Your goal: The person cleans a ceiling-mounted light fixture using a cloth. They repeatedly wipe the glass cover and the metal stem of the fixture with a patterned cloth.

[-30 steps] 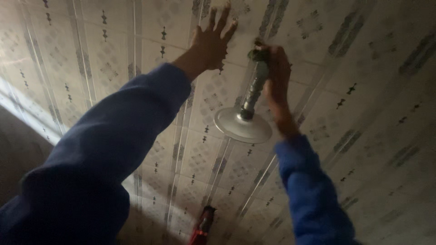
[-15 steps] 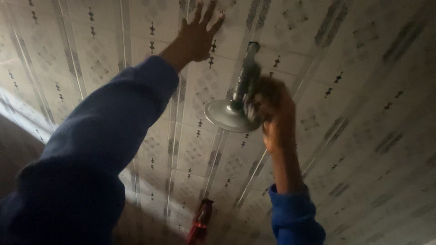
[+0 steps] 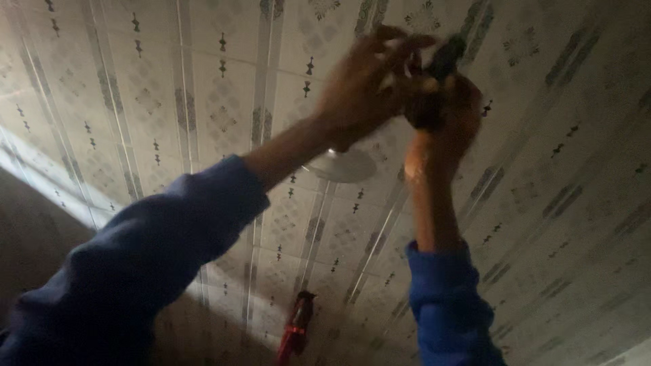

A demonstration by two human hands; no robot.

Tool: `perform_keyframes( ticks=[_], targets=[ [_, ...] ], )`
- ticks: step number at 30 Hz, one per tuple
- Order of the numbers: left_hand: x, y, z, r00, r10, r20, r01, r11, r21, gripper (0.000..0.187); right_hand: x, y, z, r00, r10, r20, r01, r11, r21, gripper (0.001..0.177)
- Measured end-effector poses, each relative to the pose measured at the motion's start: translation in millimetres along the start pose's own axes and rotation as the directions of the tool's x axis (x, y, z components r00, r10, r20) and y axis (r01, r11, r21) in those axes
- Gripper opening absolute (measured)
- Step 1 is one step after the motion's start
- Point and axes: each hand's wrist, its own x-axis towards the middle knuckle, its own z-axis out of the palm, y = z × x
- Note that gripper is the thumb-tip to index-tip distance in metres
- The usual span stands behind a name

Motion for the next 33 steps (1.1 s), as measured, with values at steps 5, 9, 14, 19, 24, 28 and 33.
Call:
perform_keyframes(
  ticks=[5, 9, 14, 19, 24, 28, 33],
  targets=[
    [18, 14, -13, 0.996, 0.003, -0.094, -0.014, 0.993, -0.113, 0.046, 17, 11, 19, 0.903, -0.242, 0.356, 0.375, 0.848, -0.375, 0.044],
    [13, -12, -26, 0.995, -0.067, -0.08, 0.062, 0.995, -0.073, 0.043, 28, 10, 27, 0.902, -0.286, 0.322, 0.387, 0.866, -0.316, 0.045],
    [-4, -20, -27, 0.871, -0.43, 0.236, 0.487, 0.815, -0.314, 0.034, 53, 46, 27, 0.908, -0.192, 0.371, 0.317, 0.895, -0.313, 0.055],
    [-32, -9, -35, 0.743, -0.589, 0.317, 0.663, 0.712, -0.232, 0.048, 79, 92, 25, 0.829, 0.195, 0.524, 0.034, 0.918, -0.395, 0.079],
    [-84, -14, -34, 0.645, -0.587, 0.489, 0.712, 0.694, -0.107, 0.035, 86, 120, 18, 0.745, 0.228, 0.627, 0.06, 0.913, -0.403, 0.093],
    [-93, -61, -19, 0.85, -0.139, 0.508, 0.128, 0.99, 0.057, 0.031, 84, 134, 19, 0.768, 0.329, 0.549, -0.104, 0.911, -0.4, 0.088],
    [-81, -104, -2, 0.507, -0.509, 0.696, 0.564, 0.806, 0.178, 0.028, 84, 135, 22, 0.684, -0.092, 0.723, 0.483, 0.8, -0.356, 0.085]
  ],
)
